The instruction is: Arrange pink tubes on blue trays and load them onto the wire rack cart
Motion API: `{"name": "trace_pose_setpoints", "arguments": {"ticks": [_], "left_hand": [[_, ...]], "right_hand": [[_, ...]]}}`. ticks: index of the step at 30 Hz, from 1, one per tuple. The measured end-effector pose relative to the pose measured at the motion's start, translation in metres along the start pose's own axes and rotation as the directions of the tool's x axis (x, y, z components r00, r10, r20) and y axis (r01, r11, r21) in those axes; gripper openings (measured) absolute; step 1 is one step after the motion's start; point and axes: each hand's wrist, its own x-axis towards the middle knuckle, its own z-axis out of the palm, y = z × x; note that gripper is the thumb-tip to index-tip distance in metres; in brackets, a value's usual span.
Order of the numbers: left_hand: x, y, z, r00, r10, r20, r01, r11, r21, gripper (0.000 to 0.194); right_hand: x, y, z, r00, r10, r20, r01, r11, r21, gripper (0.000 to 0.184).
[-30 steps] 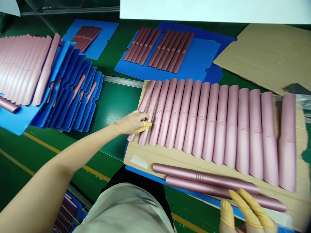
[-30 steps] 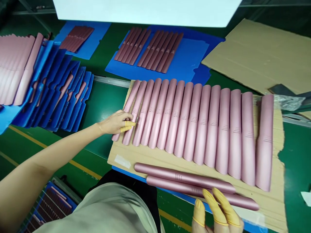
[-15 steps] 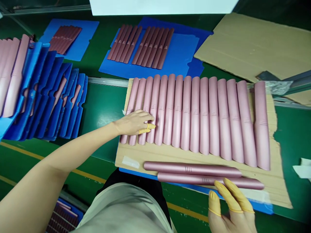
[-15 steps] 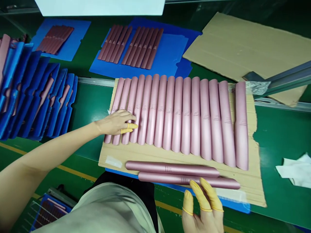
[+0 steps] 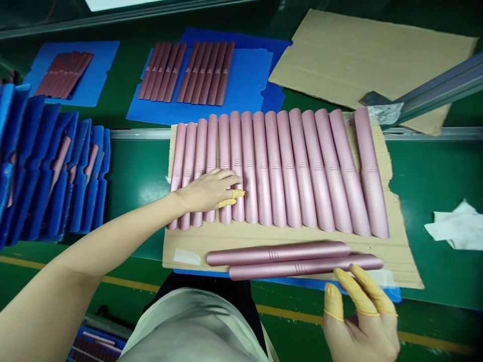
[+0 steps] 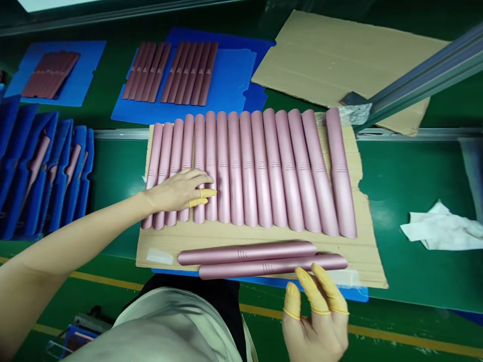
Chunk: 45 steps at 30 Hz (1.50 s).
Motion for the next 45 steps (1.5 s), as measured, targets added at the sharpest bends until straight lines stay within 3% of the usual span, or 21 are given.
{"name": "trace_pose_setpoints", "arguments": {"ticks": [3,7,12,15,18,23,26,30,35,42,45], "left_hand": [[-0.002,-0.003,0.001,1.000,0.009,0.004,-0.009,1.000,0.017,0.025],[0.000,-0.003,-0.001,1.000,-0.001,0.007,0.001,1.000,-0.003,0.023],[0.037,0.012,0.003,0.998,0.058,-0.007,-0.058,0.998,-0.037,0.028],[0.055,0.018,0.009,0.997,0.082,0.000,-0.082,0.996,-0.018,0.031],[0.057,0.018,0.010,0.996,0.086,0.038,-0.085,0.996,-0.014,0.028],[0.060,0.022,0.003,1.000,0.006,0.017,-0.005,0.998,-0.057,0.024],[0.080,0.034,0.003,1.000,-0.005,-0.020,0.004,0.998,-0.059,0.026],[0.107,0.047,0.011,0.999,0.033,0.027,-0.031,0.998,-0.053,0.026],[0.111,0.046,0.014,0.998,0.015,0.065,-0.009,0.995,-0.096,0.026],[0.131,0.044,0.006,0.988,-0.154,-0.033,0.147,0.976,-0.160,0.026],[0.147,0.051,0.007,0.994,-0.113,-0.006,0.112,0.989,-0.097,0.030]], "right_hand": [[0.004,0.018,-0.011,0.989,0.100,-0.111,-0.109,0.991,-0.076,0.040],[0.009,0.040,-0.023,0.937,0.210,-0.279,-0.246,0.964,-0.101,0.035],[0.009,0.049,-0.027,0.904,0.227,-0.361,-0.273,0.959,-0.081,0.038],[0.005,0.052,-0.029,0.898,0.238,-0.369,-0.294,0.950,-0.104,0.041],[0.000,0.057,-0.032,0.901,0.245,-0.359,-0.306,0.944,-0.124,0.039],[0.002,0.074,-0.032,0.885,0.307,-0.350,-0.356,0.931,-0.083,0.030],[0.015,0.088,-0.031,0.885,0.311,-0.348,-0.343,0.939,-0.034,0.030],[0.039,0.110,-0.033,0.911,0.272,-0.309,-0.283,0.959,0.010,0.031],[0.064,0.138,-0.033,0.932,0.245,-0.268,-0.237,0.970,0.063,0.033],[0.083,0.171,-0.028,0.937,0.276,-0.212,-0.246,0.957,0.156,0.038],[0.087,0.183,-0.026,0.947,0.265,-0.184,-0.235,0.957,0.169,0.040]]}}
